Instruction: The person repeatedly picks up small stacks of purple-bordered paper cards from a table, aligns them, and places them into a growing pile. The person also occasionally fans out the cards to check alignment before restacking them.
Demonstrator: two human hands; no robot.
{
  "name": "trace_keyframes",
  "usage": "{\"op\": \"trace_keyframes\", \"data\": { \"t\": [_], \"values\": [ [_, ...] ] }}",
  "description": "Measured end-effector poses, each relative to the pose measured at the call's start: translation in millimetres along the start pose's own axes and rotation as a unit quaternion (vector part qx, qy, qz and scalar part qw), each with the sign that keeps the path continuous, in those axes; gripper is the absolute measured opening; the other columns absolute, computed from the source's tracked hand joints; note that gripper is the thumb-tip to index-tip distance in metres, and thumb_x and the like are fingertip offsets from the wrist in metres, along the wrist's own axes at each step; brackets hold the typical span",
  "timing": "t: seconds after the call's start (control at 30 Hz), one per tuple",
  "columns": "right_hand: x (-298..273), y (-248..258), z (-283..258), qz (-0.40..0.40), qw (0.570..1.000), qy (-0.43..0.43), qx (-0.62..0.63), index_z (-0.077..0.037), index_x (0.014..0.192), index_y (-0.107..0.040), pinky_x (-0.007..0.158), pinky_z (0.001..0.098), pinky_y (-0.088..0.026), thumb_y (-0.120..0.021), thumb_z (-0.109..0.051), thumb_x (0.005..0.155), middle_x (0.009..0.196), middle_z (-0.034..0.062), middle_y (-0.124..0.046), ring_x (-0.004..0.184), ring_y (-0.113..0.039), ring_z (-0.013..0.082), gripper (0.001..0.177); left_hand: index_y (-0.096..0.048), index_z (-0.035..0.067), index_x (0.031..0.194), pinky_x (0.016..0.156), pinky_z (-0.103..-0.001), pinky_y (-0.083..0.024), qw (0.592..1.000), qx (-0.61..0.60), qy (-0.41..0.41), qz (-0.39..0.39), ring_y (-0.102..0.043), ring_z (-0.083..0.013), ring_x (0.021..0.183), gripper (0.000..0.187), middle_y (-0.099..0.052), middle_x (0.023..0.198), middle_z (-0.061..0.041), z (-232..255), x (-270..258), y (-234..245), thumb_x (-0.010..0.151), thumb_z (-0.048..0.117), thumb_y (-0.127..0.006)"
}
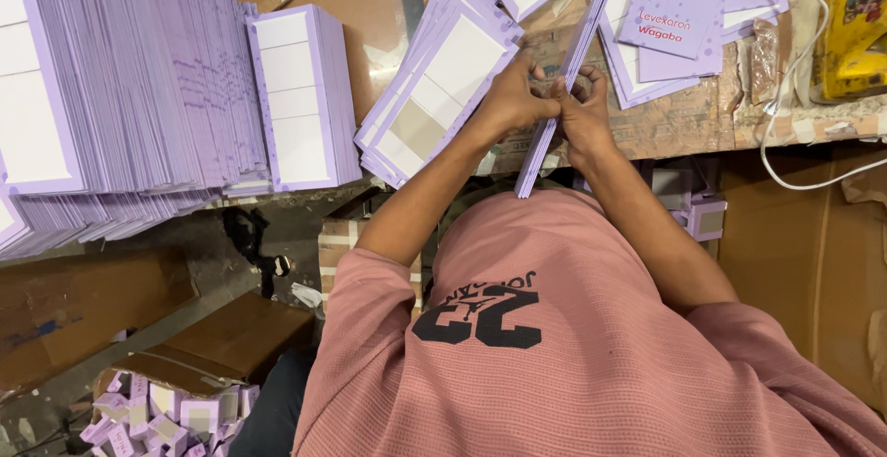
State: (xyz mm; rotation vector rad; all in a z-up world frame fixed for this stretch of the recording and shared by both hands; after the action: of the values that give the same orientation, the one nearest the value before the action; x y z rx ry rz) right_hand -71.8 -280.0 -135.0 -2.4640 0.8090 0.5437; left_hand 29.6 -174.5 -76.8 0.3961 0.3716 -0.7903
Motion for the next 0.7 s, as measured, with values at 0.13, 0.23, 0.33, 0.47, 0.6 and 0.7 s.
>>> {"op": "trace_keyframes", "data": {
  "t": [0.13,0.23,0.33,0.47,0.6,0.7],
  "values": [
    [-3,-3,-5,-0.002,1.000,-0.006,0.001,-0.014,0.138,-0.031,0.076,0.0305,-0.061,-0.081,-0.036,0.089,0.119,0.0090,-0.062,0.100,-0.068,0.0152,0.073,-0.050,0.001,0.100,0.057,-0.030,-0.058,0.996,0.062,-0.047,0.039,-0.072,-0.0198,0.065,0.055,-0.068,0.075,-0.013,21,-5,1,0.060,0.013,-0.086],
    [-4,-3,-4,0.004,1.000,-0.013,-0.005,-0.014,0.139,-0.032,0.071,0.0313,-0.058,-0.079,-0.034,0.091,0.117,0.0093,-0.061,0.095,-0.065,0.0162,0.071,-0.048,0.004,0.100,0.053,-0.034,-0.055,0.994,0.092,-0.030,0.045,-0.070,-0.0229,0.060,0.054,-0.066,0.072,-0.011,24,-8,-2,0.060,0.016,-0.083],
    [-3,1,-3,0.016,1.000,-0.014,-0.014,-0.015,0.141,-0.033,0.075,0.0319,-0.060,-0.081,-0.030,0.091,0.120,0.0088,-0.061,0.101,-0.065,0.0164,0.071,-0.045,0.005,0.109,0.057,-0.035,-0.053,0.986,0.138,-0.045,0.080,-0.070,-0.0227,0.064,0.055,-0.066,0.073,-0.014,22,-10,1,0.070,0.019,-0.081],
    [0,4,0,0.015,0.999,-0.024,-0.027,-0.015,0.139,-0.032,0.073,0.0354,-0.061,-0.083,-0.025,0.087,0.118,0.0086,-0.060,0.101,-0.064,0.0184,0.073,-0.047,0.003,0.106,0.058,-0.034,-0.056,0.993,0.072,-0.061,0.072,-0.068,-0.0237,0.073,0.052,-0.066,0.084,-0.016,5,-9,17,0.067,0.009,-0.080],
    [2,-2,-1,0.005,1.000,0.010,-0.018,-0.013,0.137,-0.032,0.078,0.0361,-0.063,-0.085,-0.020,0.087,0.119,0.0105,-0.059,0.103,-0.068,0.0202,0.074,-0.047,0.002,0.109,0.065,-0.031,-0.060,0.996,0.020,-0.076,0.052,-0.072,-0.0196,0.082,0.054,-0.069,0.090,-0.015,-7,-3,11,0.067,0.008,-0.081],
    [2,0,-4,0.009,1.000,-0.012,-0.025,-0.013,0.136,-0.032,0.073,0.0362,-0.062,-0.085,-0.019,0.085,0.117,0.0110,-0.061,0.100,-0.070,0.0212,0.074,-0.047,0.001,0.111,0.063,-0.031,-0.059,0.996,-0.015,-0.078,0.045,-0.072,-0.0187,0.080,0.055,-0.070,0.089,-0.016,-9,1,8,0.067,0.007,-0.081]
  ]
}}
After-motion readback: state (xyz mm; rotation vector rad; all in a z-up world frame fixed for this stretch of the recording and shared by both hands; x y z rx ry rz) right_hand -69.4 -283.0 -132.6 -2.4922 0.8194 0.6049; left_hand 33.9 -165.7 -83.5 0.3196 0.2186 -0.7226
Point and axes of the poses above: each hand's wrist, its own x-axis towards the middle knuckle, its own y-axis out of the back of the hand, z = x × y, the point moved 5 cm from there along x, towards the middle knuckle
